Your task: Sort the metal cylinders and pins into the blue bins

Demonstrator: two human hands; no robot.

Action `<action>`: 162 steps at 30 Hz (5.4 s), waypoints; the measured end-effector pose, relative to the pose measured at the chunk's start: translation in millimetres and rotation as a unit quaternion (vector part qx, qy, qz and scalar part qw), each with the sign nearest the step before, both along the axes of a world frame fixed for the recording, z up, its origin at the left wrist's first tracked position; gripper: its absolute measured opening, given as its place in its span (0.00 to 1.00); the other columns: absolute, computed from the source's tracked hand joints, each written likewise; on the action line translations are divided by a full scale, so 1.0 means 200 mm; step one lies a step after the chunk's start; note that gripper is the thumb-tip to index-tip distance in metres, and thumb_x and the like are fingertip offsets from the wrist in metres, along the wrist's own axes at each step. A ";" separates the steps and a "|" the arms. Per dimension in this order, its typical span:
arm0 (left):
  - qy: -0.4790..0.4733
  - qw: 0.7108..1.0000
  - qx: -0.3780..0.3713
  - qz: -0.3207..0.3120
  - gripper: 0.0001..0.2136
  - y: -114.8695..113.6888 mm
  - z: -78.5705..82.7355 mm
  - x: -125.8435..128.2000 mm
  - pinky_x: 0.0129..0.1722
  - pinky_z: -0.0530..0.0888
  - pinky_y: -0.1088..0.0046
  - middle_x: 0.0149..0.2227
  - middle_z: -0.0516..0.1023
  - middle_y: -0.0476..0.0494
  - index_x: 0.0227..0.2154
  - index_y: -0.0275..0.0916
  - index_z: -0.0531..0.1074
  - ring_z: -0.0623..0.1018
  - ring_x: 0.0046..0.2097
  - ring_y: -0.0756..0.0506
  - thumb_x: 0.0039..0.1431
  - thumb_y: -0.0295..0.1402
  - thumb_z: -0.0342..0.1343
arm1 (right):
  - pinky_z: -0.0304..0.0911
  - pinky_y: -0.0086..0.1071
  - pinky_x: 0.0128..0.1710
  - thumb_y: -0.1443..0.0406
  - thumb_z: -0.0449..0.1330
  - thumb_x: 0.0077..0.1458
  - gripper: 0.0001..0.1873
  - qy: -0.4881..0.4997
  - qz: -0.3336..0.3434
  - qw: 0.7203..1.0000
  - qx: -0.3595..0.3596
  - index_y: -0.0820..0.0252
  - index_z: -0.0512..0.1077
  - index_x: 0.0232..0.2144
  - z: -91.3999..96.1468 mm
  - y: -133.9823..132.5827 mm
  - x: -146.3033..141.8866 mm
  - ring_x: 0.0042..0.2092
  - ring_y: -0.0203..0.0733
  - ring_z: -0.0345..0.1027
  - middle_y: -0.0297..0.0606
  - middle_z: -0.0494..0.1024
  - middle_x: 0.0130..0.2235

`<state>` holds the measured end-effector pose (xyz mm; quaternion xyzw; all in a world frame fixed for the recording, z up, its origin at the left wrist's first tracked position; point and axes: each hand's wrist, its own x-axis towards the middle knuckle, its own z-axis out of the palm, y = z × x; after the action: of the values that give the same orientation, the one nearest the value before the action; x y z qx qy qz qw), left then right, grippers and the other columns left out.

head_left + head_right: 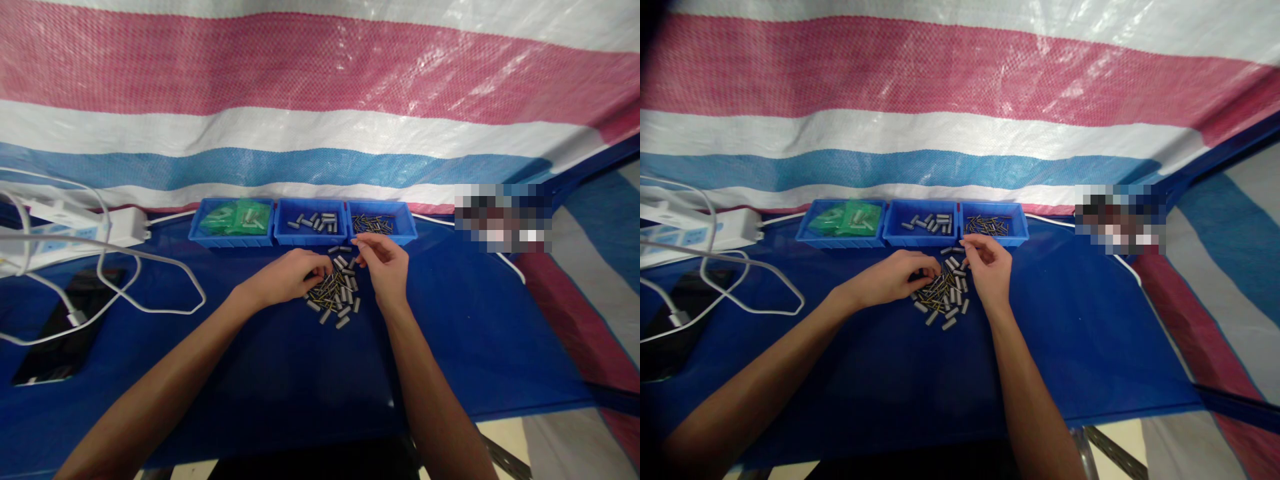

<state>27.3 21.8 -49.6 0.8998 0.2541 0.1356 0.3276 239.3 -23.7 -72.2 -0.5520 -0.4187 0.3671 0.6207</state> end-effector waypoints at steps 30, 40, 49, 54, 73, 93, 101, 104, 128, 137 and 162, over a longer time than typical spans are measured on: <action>-0.138 0.981 0.059 0.120 0.05 0.00 0.07 0.01 0.42 0.77 0.72 0.39 0.78 0.46 0.40 0.39 0.74 0.78 0.38 0.49 0.64 0.23 0.59 | 0.72 0.33 0.30 0.59 0.68 0.56 0.09 -0.021 0.069 0.997 -0.017 0.55 0.81 0.38 0.01 -0.01 -0.02 0.29 0.38 0.75 0.36 0.85 0.33; -0.184 0.970 0.052 0.150 0.11 0.00 0.09 0.00 0.43 0.80 0.73 0.40 0.81 0.45 0.49 0.38 0.76 0.81 0.38 0.49 0.64 0.26 0.62 | 0.69 0.30 0.28 0.59 0.71 0.54 0.14 0.001 0.158 0.987 -0.038 0.54 0.81 0.43 0.02 -0.02 -0.03 0.27 0.35 0.74 0.34 0.86 0.34; -0.179 0.971 0.047 0.153 0.04 0.01 0.08 0.00 0.45 0.80 0.71 0.41 0.82 0.45 0.42 0.38 0.76 0.81 0.40 0.48 0.68 0.27 0.56 | 0.72 0.32 0.30 0.57 0.72 0.53 0.16 0.015 0.163 0.986 -0.036 0.54 0.81 0.44 0.03 -0.02 -0.02 0.29 0.37 0.75 0.35 0.87 0.35; -0.182 0.972 0.047 0.140 0.05 0.01 0.09 -0.01 0.45 0.80 0.73 0.42 0.81 0.46 0.42 0.38 0.75 0.81 0.40 0.49 0.67 0.24 0.57 | 0.72 0.32 0.29 0.59 0.71 0.54 0.15 0.022 0.160 0.986 -0.033 0.53 0.82 0.44 0.04 -0.03 -0.03 0.29 0.38 0.75 0.35 0.87 0.35; -0.180 0.968 0.074 0.156 0.07 0.00 0.08 0.00 0.38 0.77 0.75 0.38 0.78 0.48 0.40 0.37 0.74 0.79 0.35 0.51 0.61 0.25 0.64 | 0.66 0.29 0.25 0.57 0.75 0.50 0.11 0.026 0.170 0.984 -0.040 0.55 0.85 0.35 0.03 -0.03 -0.03 0.25 0.34 0.70 0.34 0.83 0.28; 0.071 0.989 0.125 -0.017 0.09 -0.01 0.00 0.02 0.49 0.75 0.67 0.42 0.82 0.41 0.40 0.37 0.80 0.81 0.47 0.43 0.70 0.23 0.54 | 0.71 0.32 0.27 0.61 0.72 0.52 0.12 0.014 -0.018 1.000 0.015 0.55 0.82 0.40 -0.01 0.01 0.04 0.28 0.36 0.74 0.38 0.87 0.41; 0.145 0.979 0.144 -0.022 0.10 0.00 0.03 -0.01 0.52 0.73 0.65 0.40 0.78 0.41 0.37 0.36 0.76 0.79 0.44 0.42 0.72 0.25 0.50 | 0.68 0.32 0.26 0.61 0.70 0.54 0.10 0.011 -0.009 1.000 0.007 0.55 0.82 0.39 -0.02 0.01 0.04 0.26 0.35 0.72 0.37 0.87 0.38; 0.169 0.974 0.149 -0.021 0.10 0.01 0.04 -0.02 0.53 0.72 0.63 0.40 0.77 0.41 0.37 0.36 0.75 0.77 0.45 0.41 0.73 0.25 0.49 | 0.67 0.32 0.26 0.62 0.70 0.53 0.09 0.018 -0.008 1.000 0.006 0.55 0.82 0.38 -0.02 0.01 0.03 0.26 0.35 0.72 0.37 0.87 0.38; -0.107 0.985 0.099 0.093 0.05 0.02 0.09 -0.04 0.45 0.76 0.72 0.38 0.81 0.47 0.41 0.39 0.76 0.81 0.40 0.48 0.64 0.25 0.62 | 0.68 0.32 0.28 0.60 0.69 0.54 0.10 0.014 0.071 0.997 -0.018 0.55 0.81 0.39 0.01 0.00 -0.01 0.26 0.35 0.70 0.35 0.85 0.34; -0.119 0.984 0.081 0.109 0.03 0.02 0.10 -0.04 0.45 0.77 0.73 0.41 0.83 0.47 0.43 0.38 0.76 0.81 0.40 0.49 0.69 0.30 0.59 | 0.69 0.31 0.28 0.63 0.69 0.55 0.09 0.023 0.102 0.994 -0.010 0.54 0.82 0.40 0.00 -0.01 0.00 0.26 0.35 0.71 0.34 0.85 0.33; -0.123 0.983 0.084 0.109 0.03 0.03 0.10 -0.04 0.45 0.77 0.72 0.42 0.81 0.46 0.42 0.38 0.75 0.80 0.41 0.48 0.68 0.30 0.59 | 0.69 0.32 0.28 0.58 0.73 0.53 0.10 0.035 0.154 0.987 -0.030 0.54 0.84 0.36 0.02 -0.02 -0.02 0.26 0.36 0.72 0.34 0.85 0.31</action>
<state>18.8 27.5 -29.8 0.8674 0.2965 0.3009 0.2630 235.3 -28.6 -68.7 -0.4859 -0.4658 0.4898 0.5542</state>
